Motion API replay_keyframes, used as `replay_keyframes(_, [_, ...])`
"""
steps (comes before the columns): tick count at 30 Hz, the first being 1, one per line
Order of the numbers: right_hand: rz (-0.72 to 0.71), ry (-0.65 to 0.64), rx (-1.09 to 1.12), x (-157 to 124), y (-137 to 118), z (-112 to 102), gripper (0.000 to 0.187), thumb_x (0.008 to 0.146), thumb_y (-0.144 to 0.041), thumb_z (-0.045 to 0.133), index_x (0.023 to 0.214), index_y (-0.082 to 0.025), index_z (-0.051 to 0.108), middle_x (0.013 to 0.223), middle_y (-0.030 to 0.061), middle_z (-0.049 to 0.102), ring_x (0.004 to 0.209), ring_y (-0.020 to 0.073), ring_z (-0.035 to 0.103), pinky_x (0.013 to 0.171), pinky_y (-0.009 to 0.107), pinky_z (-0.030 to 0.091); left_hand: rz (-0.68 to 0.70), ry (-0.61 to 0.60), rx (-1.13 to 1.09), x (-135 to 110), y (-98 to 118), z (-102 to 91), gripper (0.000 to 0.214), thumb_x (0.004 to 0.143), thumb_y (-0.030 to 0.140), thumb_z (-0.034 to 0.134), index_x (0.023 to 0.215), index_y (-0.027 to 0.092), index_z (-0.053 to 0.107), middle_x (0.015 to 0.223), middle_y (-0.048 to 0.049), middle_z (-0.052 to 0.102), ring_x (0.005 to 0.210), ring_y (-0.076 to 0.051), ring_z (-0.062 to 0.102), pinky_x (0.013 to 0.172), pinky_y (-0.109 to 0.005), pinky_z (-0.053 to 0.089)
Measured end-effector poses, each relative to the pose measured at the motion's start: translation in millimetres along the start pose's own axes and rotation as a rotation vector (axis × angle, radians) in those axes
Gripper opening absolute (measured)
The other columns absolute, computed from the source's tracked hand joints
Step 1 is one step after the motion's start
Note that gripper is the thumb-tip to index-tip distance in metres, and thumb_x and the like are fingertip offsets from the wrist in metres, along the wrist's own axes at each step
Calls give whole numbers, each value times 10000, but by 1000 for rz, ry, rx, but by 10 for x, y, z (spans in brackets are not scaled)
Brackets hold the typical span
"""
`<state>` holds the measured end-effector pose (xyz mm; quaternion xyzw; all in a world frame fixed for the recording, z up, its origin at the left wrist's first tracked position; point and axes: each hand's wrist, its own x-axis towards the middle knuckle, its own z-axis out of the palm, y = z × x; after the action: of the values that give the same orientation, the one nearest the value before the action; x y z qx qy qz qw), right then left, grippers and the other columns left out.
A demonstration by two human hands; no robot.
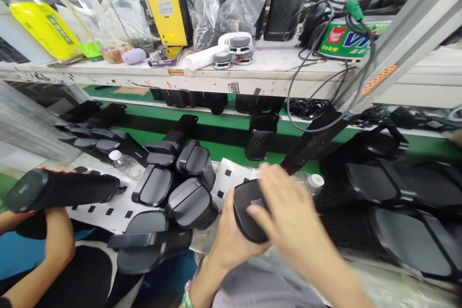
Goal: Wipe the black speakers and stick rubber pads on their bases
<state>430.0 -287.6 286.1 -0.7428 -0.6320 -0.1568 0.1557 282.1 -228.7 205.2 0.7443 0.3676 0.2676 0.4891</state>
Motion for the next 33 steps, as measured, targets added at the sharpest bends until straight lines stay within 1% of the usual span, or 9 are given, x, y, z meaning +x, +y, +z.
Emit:
replay_keyframes(2, [-33,-160,123,61,-194,140,533,1002,-401,304,1435,-148,485,1490,110,472,1398,318,377,1098,532,336,-34,23,-9,16,-20,24,1245,578,394,847,1498,192,33,1534,-230,359,1421,-383,387,1158,-625,332])
replay_keyframes(4, [114,-299,234,106,-219,233,550,994,-355,289,1481,-139,430,1535,107,403,1422,334,343,1094,567,341,-37,59,4,25,-36,48,1230,549,377,857,1489,200,84,1524,-220,377,1399,-386,418,1145,-627,348])
replay_keyframes(7, [346,-372,591,49,62,315,611,997,-445,268,1524,-146,352,1568,117,339,1437,290,339,1145,541,314,23,97,21,15,-64,56,1101,516,356,864,1428,208,266,1498,-200,403,1390,-392,421,1131,-619,369])
replay_keyframes(11, [410,-453,1094,-364,521,513,820,916,-637,413,1573,-190,211,1600,129,265,1464,239,291,1204,463,223,71,228,-24,-46,-145,8,966,495,291,846,1343,240,387,1390,-144,510,1308,-368,504,1115,-593,393])
replay_keyframes(16, [327,-656,955,-845,492,848,1342,541,-541,844,1588,-174,89,1631,192,94,1503,331,116,1207,516,131,72,301,-223,-116,-243,-31,925,551,592,805,1309,236,413,1298,-114,555,1203,-347,580,1031,-510,495])
replay_keyframes(22, [278,-588,955,-961,300,820,1255,526,-326,818,1580,-171,154,1593,192,246,1455,346,271,1193,499,223,-19,164,-510,-215,-379,-95,1073,476,762,789,1337,277,368,1323,-118,586,1199,-354,607,988,-459,547])
replay_keyframes(25, [268,-595,779,-1136,335,785,1173,553,-316,781,1572,-177,217,1591,179,260,1462,374,238,1193,523,218,-219,-16,-596,-274,-434,-203,925,747,880,369,1446,277,317,1487,-120,494,1367,-323,483,1102,-473,462])
replay_keyframes(27, [267,-601,641,-1279,382,800,1117,579,-322,746,1568,-188,243,1595,166,258,1467,386,214,1191,550,201,-349,-123,-434,-225,-426,-236,845,870,779,85,1502,251,276,1575,-85,380,1452,-258,364,1178,-452,365])
replay_keyframes(33, [189,-680,377,-1535,495,921,939,654,-185,608,1537,-290,309,1582,125,312,1455,392,254,1152,619,226,-389,-165,81,616,-457,164,803,842,524,646,1506,213,321,1617,-75,297,1496,-224,262,1224,-336,247])
